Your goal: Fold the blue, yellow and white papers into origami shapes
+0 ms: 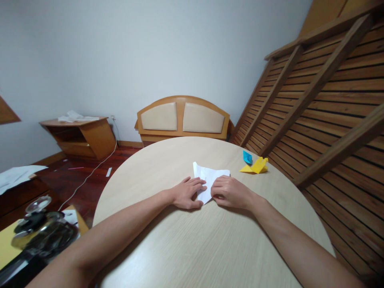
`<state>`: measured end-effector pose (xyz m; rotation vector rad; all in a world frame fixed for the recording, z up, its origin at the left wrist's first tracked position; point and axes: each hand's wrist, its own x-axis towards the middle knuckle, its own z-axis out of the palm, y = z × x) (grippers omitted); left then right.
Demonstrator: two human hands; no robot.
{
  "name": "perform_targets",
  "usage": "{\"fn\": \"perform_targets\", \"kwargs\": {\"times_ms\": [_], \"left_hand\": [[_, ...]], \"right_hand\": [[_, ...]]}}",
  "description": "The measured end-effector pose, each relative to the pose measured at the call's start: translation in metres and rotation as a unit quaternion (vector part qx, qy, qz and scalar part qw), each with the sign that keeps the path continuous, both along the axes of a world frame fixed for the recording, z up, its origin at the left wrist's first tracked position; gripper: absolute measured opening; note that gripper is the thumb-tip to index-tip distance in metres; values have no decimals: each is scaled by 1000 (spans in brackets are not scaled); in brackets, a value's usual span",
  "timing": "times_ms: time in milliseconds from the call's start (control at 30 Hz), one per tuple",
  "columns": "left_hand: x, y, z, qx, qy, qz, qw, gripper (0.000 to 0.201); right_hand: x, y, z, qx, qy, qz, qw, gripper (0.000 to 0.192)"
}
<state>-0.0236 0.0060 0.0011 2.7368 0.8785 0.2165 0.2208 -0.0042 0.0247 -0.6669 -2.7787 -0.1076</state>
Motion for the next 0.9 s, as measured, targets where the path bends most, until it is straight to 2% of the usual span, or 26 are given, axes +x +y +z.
{"fn": "perform_targets", "kwargs": {"times_ms": [200,433,733,900], "left_hand": [[5,-3,0,17,-10,15,1000,62],[10,-3,-1,14,-21,27,999,60],[3,3,0,-31,-13,6,999,70],[0,2,0,-27,-16,-5,999,72]], "right_hand": [[-10,-4,-3,-25,5,45,999,11],[-7,-5,-3,-55,-3,28,998,17],[-9,-6,-3,-68,5,35,997,23],[-4,-4,-3,-63,5,5,998,22]]}}
